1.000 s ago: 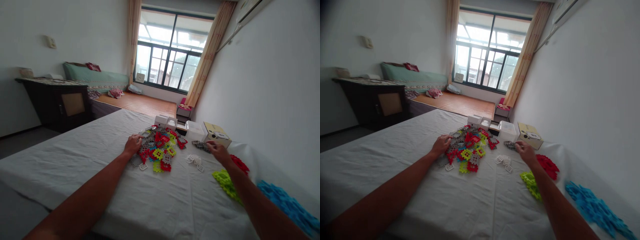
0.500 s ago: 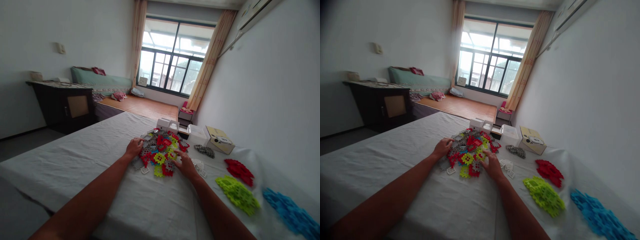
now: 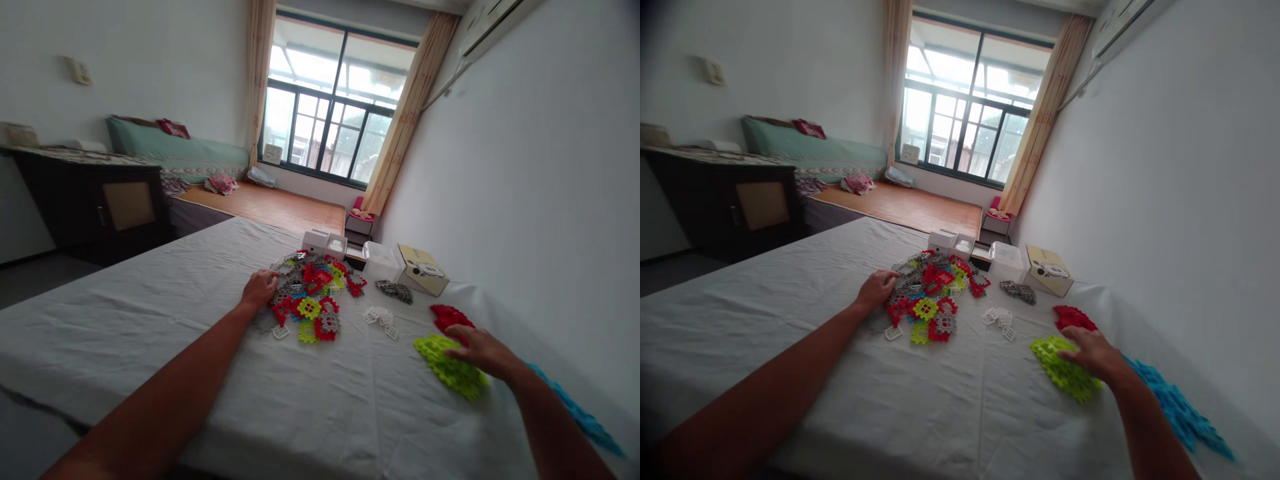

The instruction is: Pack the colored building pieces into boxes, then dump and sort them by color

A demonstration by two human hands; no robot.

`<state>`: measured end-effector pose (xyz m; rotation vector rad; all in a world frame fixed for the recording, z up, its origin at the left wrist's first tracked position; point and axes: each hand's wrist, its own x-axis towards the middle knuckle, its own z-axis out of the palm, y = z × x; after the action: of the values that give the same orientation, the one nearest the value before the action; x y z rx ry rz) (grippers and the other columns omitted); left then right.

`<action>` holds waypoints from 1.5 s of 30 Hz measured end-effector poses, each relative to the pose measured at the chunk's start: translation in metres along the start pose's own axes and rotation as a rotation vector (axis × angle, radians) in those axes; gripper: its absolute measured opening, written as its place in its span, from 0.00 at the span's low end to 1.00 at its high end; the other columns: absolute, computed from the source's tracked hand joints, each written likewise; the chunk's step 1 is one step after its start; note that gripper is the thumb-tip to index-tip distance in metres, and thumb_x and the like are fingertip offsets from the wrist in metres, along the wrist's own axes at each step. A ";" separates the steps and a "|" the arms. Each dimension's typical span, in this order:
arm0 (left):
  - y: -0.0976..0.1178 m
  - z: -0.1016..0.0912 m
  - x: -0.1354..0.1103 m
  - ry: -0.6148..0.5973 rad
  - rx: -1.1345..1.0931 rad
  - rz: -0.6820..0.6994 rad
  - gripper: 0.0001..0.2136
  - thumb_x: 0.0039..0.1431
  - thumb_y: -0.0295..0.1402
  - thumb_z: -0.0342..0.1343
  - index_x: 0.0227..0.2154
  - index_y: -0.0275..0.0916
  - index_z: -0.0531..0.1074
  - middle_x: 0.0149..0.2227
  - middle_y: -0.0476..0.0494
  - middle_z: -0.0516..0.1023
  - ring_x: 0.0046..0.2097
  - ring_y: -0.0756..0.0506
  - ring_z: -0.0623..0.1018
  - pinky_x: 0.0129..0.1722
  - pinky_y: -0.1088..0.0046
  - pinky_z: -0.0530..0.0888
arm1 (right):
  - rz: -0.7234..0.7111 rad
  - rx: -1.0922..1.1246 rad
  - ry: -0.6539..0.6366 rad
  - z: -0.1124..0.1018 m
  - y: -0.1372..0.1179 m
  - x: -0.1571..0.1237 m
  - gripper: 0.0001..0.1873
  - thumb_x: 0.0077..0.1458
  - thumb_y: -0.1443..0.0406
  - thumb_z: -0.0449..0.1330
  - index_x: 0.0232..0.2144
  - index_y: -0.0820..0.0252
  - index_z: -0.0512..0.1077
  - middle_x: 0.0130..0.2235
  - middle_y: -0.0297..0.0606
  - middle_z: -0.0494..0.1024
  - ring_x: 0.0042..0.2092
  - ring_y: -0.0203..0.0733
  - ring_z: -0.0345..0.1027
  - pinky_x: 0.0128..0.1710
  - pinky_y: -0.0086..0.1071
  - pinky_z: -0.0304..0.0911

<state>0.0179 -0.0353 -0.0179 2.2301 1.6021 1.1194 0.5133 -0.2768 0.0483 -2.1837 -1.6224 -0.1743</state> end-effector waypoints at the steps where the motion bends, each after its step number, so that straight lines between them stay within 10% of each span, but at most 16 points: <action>1: 0.001 0.000 -0.001 -0.001 0.002 0.000 0.14 0.54 0.30 0.47 0.38 0.39 0.77 0.43 0.42 0.78 0.47 0.43 0.74 0.52 0.68 0.68 | -0.034 -0.002 -0.037 0.003 -0.006 -0.002 0.18 0.37 0.52 0.65 0.32 0.51 0.77 0.40 0.41 0.79 0.43 0.53 0.71 0.43 0.42 0.65; 9: 0.001 -0.004 -0.005 -0.004 0.007 -0.023 0.15 0.55 0.29 0.47 0.39 0.36 0.76 0.43 0.39 0.78 0.47 0.43 0.74 0.52 0.68 0.68 | -0.543 0.233 -0.291 0.051 -0.191 -0.005 0.18 0.54 0.55 0.57 0.46 0.53 0.71 0.47 0.40 0.76 0.49 0.46 0.68 0.49 0.40 0.62; 13: -0.002 -0.005 -0.005 -0.010 0.002 -0.040 0.14 0.56 0.29 0.47 0.39 0.37 0.76 0.43 0.42 0.78 0.47 0.45 0.74 0.50 0.70 0.68 | -0.618 0.271 -0.361 0.082 -0.228 -0.001 0.24 0.51 0.58 0.61 0.51 0.55 0.68 0.52 0.44 0.72 0.53 0.48 0.65 0.52 0.43 0.60; 26: -0.001 -0.002 0.000 -0.040 0.016 -0.005 0.14 0.55 0.30 0.47 0.39 0.39 0.77 0.43 0.43 0.78 0.47 0.44 0.74 0.51 0.70 0.68 | -0.448 0.251 -0.112 0.093 -0.213 -0.012 0.19 0.62 0.57 0.44 0.37 0.54 0.73 0.32 0.38 0.80 0.35 0.41 0.74 0.36 0.29 0.63; 39: -0.002 -0.003 -0.002 -0.032 0.014 0.018 0.14 0.54 0.29 0.48 0.38 0.40 0.77 0.42 0.42 0.79 0.46 0.43 0.75 0.51 0.68 0.69 | 0.151 0.335 0.166 0.071 -0.087 0.113 0.20 0.52 0.59 0.50 0.38 0.67 0.73 0.22 0.40 0.76 0.23 0.41 0.71 0.25 0.32 0.65; 45: -0.001 -0.004 -0.004 -0.032 0.014 0.009 0.13 0.54 0.29 0.48 0.38 0.39 0.77 0.42 0.43 0.78 0.46 0.44 0.75 0.51 0.70 0.69 | 0.063 0.322 0.172 0.077 -0.121 0.114 0.21 0.52 0.61 0.51 0.44 0.70 0.71 0.40 0.55 0.77 0.35 0.47 0.73 0.41 0.42 0.65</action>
<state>0.0144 -0.0395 -0.0174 2.2553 1.5935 1.0720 0.4239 -0.1166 0.0470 -1.9157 -1.3791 -0.0736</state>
